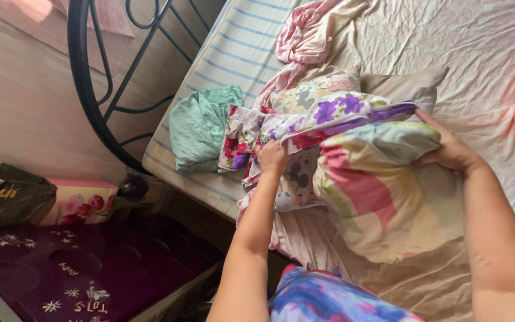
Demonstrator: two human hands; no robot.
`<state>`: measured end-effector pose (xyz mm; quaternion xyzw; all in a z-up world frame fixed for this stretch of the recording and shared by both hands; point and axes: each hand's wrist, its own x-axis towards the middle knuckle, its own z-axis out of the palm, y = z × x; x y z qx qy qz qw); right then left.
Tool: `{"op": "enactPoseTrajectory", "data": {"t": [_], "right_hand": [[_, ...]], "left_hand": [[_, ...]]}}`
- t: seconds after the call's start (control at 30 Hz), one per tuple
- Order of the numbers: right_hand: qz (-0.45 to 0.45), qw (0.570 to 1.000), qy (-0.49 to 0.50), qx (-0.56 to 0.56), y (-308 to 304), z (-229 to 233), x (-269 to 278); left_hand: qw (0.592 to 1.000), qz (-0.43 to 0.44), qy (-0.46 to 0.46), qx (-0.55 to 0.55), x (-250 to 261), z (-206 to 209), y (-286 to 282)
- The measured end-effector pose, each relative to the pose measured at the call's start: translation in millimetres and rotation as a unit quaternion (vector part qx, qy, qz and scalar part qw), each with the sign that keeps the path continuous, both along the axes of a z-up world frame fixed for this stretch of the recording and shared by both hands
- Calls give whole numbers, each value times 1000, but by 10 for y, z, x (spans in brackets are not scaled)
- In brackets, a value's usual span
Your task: The person puts pillowcases on several pillows and folds linens on top of a bed.
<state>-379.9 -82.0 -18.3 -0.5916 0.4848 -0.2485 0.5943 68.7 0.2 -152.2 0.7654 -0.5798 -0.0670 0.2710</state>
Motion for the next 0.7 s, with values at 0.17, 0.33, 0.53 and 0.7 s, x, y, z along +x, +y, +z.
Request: {"op": "enactPoseTrajectory", "data": {"t": [0.17, 0.33, 0.53, 0.7], "right_hand": [[54, 993, -91, 49, 37, -110, -282], [48, 992, -120, 3, -186, -300, -145], [-103, 971, 12, -215, -296, -533, 596], [-187, 930, 121, -293, -124, -410, 888]], "left_hand": [[932, -13, 345, 110, -209, -584, -32], [842, 5, 502, 196, -603, -949, 116], [899, 80, 425, 68, -326, -909, 144], [917, 21, 392, 71, -221, -564, 150]]}}
